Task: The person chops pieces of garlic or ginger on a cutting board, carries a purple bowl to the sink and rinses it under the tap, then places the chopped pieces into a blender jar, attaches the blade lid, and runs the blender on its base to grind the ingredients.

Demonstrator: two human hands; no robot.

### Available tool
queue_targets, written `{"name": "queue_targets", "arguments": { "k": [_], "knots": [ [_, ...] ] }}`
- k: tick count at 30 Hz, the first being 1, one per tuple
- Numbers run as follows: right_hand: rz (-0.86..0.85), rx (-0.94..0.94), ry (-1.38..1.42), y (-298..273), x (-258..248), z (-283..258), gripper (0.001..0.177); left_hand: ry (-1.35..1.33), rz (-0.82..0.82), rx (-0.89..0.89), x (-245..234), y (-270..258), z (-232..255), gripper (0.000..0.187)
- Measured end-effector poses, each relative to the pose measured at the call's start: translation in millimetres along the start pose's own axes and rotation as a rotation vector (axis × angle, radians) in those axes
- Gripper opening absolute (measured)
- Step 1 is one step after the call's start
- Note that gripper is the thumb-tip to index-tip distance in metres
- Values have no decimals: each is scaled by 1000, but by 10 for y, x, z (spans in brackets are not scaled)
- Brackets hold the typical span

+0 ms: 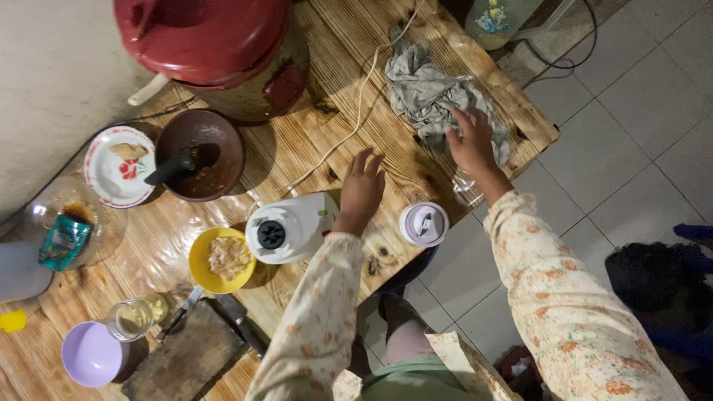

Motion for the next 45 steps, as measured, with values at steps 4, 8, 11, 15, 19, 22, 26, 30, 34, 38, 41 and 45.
{"name": "queue_targets", "arguments": {
  "k": [4, 8, 11, 15, 19, 22, 26, 30, 34, 38, 41, 45],
  "knots": [
    [-68, 30, -146, 233, 243, 170, 46, 37, -59, 37, 643, 634, -80, 37],
    [-148, 153, -308, 314, 359, 194, 46, 141, -78, 1, 1151, 1158, 10, 43],
    [11, -19, -391, 411, 363, 173, 44, 161, -171, -13, 1365, 1365, 39, 45],
    [-82, 0, -291, 474, 468, 271, 27, 409, -395, -104, 1566, 1513, -55, 54],
    [-35, -129, -249, 515, 428, 323, 19, 236, -336, -270, 1697, 1540, -132, 40],
    [-24, -195, -238, 548, 405, 271, 17, 428, -318, -44, 1742, 1514, -135, 32],
    [-51, -218, -199, 545, 305, 127, 25, 58, -227, -159, 1560, 1242, -197, 43],
    [-103, -84, -80, 249, 74, -66, 47, 18, -10, 10, 976, 539, -28, 49],
    [92, -243, 40, -561, -166, -457, 51, -181, -198, -74, 442, -496, 321, 91],
    [154, 60, 242, -1447, -129, -621, 37, -183, -305, 41, 365, -936, 524, 128],
    [182, 227, 366, -1891, -82, -600, 31, -247, -298, 74, 508, -957, 533, 132],
    [184, 561, 608, -2273, 51, -443, 30, -281, -239, 25, 637, -1049, 499, 134]
  ]
}}
Point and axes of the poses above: each hand's wrist, its own y-axis towards the middle knuckle, its own x-axis out of the palm, z = x × y, the point moved 3 cm from there along y, towards the middle knuckle, and after that the axes turned 11 degrees about y, right-handed, at the moved point
